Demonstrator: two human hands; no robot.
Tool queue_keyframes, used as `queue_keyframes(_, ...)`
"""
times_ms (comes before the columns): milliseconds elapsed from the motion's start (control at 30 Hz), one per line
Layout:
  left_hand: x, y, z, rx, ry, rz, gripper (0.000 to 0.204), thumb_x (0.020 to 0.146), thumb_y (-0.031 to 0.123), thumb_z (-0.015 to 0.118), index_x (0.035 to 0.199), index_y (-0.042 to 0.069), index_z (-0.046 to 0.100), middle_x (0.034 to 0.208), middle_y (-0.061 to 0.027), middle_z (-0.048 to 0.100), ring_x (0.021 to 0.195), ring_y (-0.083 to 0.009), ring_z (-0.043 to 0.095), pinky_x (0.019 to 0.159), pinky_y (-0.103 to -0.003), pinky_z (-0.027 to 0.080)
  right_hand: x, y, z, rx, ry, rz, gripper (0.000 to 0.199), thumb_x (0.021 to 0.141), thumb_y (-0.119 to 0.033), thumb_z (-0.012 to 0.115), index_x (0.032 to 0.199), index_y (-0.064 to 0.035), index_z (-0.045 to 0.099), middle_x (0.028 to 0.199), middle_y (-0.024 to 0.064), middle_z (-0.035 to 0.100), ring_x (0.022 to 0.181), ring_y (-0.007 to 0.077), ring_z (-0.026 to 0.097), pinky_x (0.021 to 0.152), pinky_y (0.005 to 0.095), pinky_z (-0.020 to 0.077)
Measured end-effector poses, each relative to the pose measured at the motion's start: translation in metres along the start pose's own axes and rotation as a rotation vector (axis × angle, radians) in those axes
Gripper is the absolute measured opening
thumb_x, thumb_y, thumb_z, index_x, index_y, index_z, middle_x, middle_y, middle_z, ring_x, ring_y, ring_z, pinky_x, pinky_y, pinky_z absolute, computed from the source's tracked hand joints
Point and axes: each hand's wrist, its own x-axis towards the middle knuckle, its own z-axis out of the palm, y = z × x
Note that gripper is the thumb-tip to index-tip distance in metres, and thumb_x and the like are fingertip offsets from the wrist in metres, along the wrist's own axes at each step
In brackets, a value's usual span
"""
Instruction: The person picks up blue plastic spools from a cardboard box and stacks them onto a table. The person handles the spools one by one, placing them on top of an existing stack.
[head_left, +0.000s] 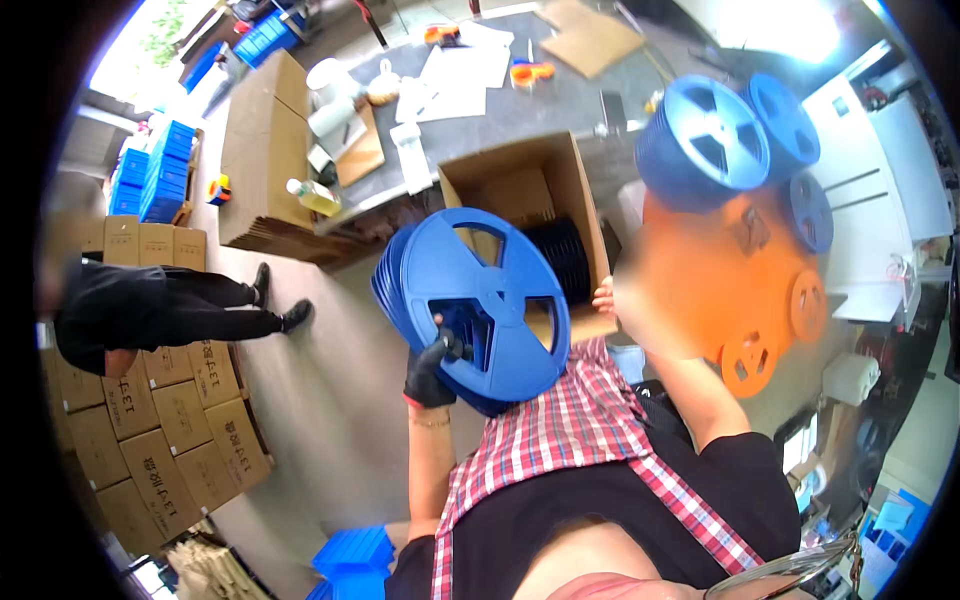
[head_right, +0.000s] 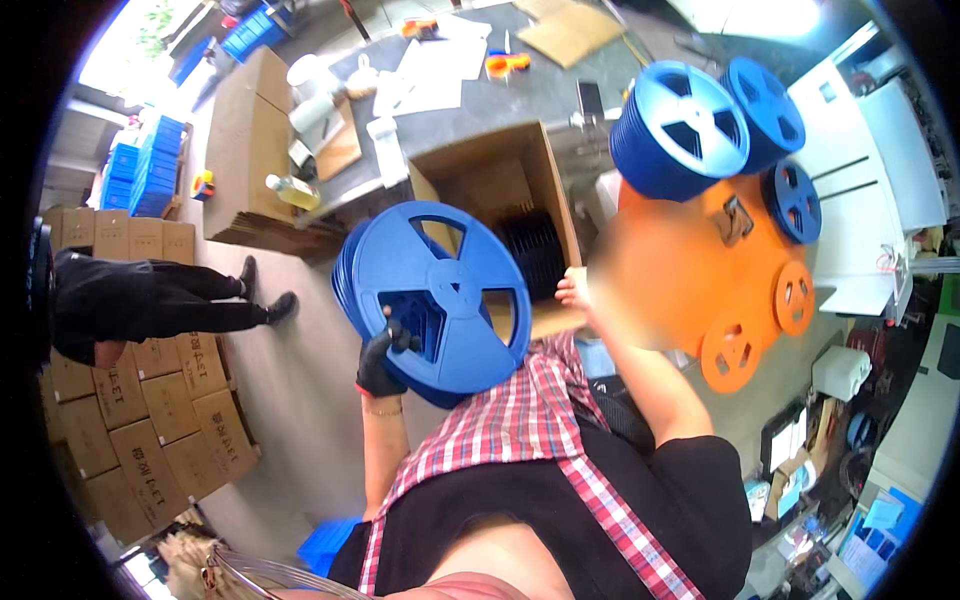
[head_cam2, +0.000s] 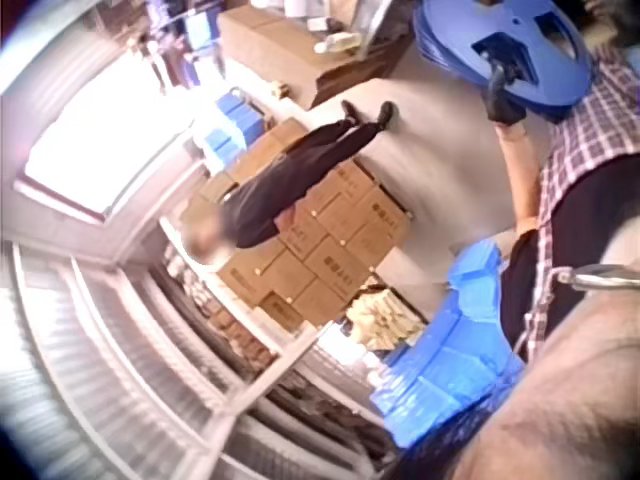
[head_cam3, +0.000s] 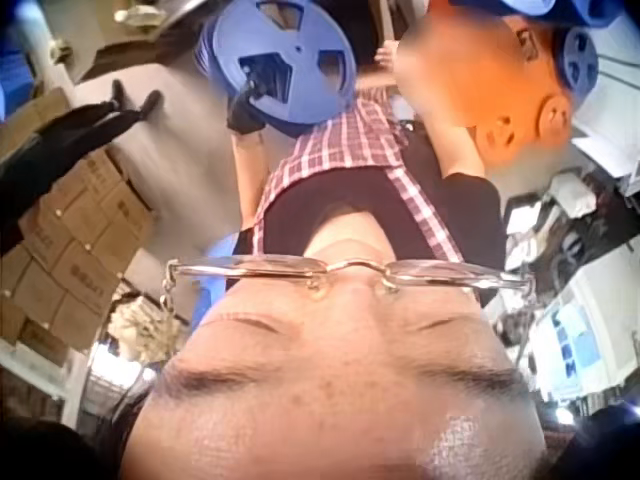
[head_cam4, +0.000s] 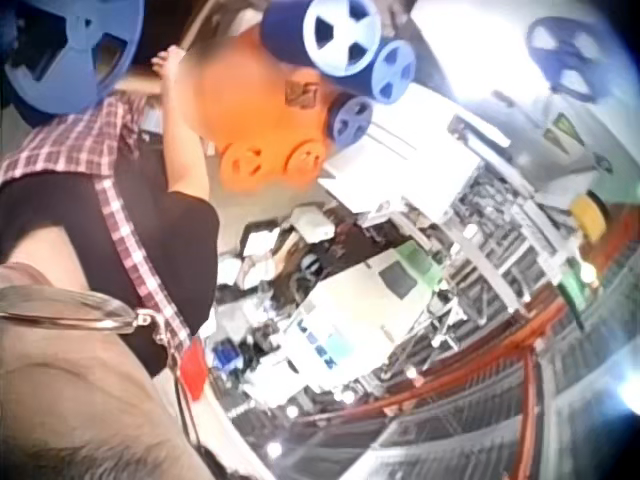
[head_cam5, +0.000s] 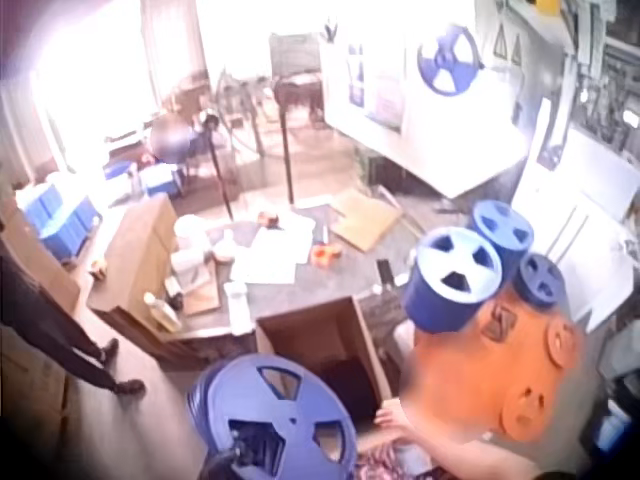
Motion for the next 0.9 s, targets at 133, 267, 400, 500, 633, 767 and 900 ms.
queue_keyframes(133,0.030,-0.025,0.020,0.102,0.010,-0.106,0.039,0.073,0.009,0.059,0.110,0.003,0.047,0.070,-0.0037,0.050,0.058,-0.0140,0.049,0.061,-0.032,0.046,-0.062,-0.034,-0.036,-0.313,0.320,-0.211,0.025,0.086,-0.026,0.056,0.096,-0.0034,0.055,0.086,0.0120,0.062,0.067,0.0197,0.061,0.059,0.0292,0.0487)
queue_keyframes(267,0.013,-0.013,0.015,0.356,0.142,-0.200,0.035,0.072,0.005,0.062,0.105,0.002,0.049,0.071,-0.0047,0.053,0.058,-0.0143,0.051,0.058,-0.030,0.046,-0.081,0.011,-0.036,-0.286,0.485,0.008,0.029,0.088,-0.029,0.053,0.101,-0.0028,0.054,0.090,0.0122,0.062,0.075,0.0194,0.060,0.066,0.0305,0.0480)
queue_keyframes(400,0.035,-0.047,0.012,0.581,0.181,-0.209,0.036,0.070,0.007,0.068,0.101,0.001,0.051,0.075,-0.0049,0.056,0.064,-0.0140,0.054,0.060,-0.029,0.046,-0.085,0.016,-0.007,-0.386,0.527,0.089,0.034,0.090,-0.032,0.050,0.106,-0.0021,0.053,0.093,0.0124,0.061,0.082,0.0190,0.060,0.072,0.0317,0.0474)
queue_keyframes(500,0.042,-0.077,0.012,0.872,0.152,-0.131,0.034,0.071,0.008,0.069,0.100,0.002,0.052,0.075,-0.0035,0.056,0.066,-0.0118,0.054,0.060,-0.026,0.045,-0.084,0.018,0.033,-0.517,0.420,0.122,0.038,0.091,-0.034,0.048,0.110,-0.0017,0.052,0.096,0.0126,0.061,0.087,0.0187,0.060,0.077,0.0326,0.0469)
queue_keyframes(633,0.058,-0.102,0.034,0.893,0.184,-0.134,0.031,0.072,0.013,0.071,0.096,0.001,0.054,0.078,-0.0033,0.059,0.068,-0.0106,0.055,0.062,-0.025,0.046,-0.053,0.023,0.101,-0.603,-0.032,0.051,0.052,0.092,-0.043,0.044,0.120,0.0007,0.047,0.109,0.0110,0.057,0.103,0.0180,0.053,0.092,0.0319,0.0394)
queue_keyframes(767,0.061,-0.115,0.019,0.653,0.278,-0.160,0.031,0.073,0.014,0.069,0.098,0.000,0.057,0.084,-0.0066,0.062,0.073,-0.0137,0.058,0.066,-0.029,0.048,-0.017,0.048,0.148,-0.457,-0.157,0.162,0.055,0.085,-0.035,0.058,0.120,0.0046,0.043,0.112,0.0097,0.053,0.104,0.0156,0.049,0.092,0.0281,0.0380)
queue_keyframes(900,0.050,-0.101,0.000,0.457,0.299,-0.275,0.029,0.080,0.015,0.064,0.103,-0.001,0.056,0.092,-0.0070,0.062,0.081,-0.0141,0.058,0.073,-0.029,0.049,-0.015,0.032,0.172,-0.793,-0.255,0.168,0.073,0.066,-0.024,0.077,0.121,0.0067,0.039,0.110,0.0161,0.054,0.107,0.0186,0.049,0.094,0.0306,0.0379)
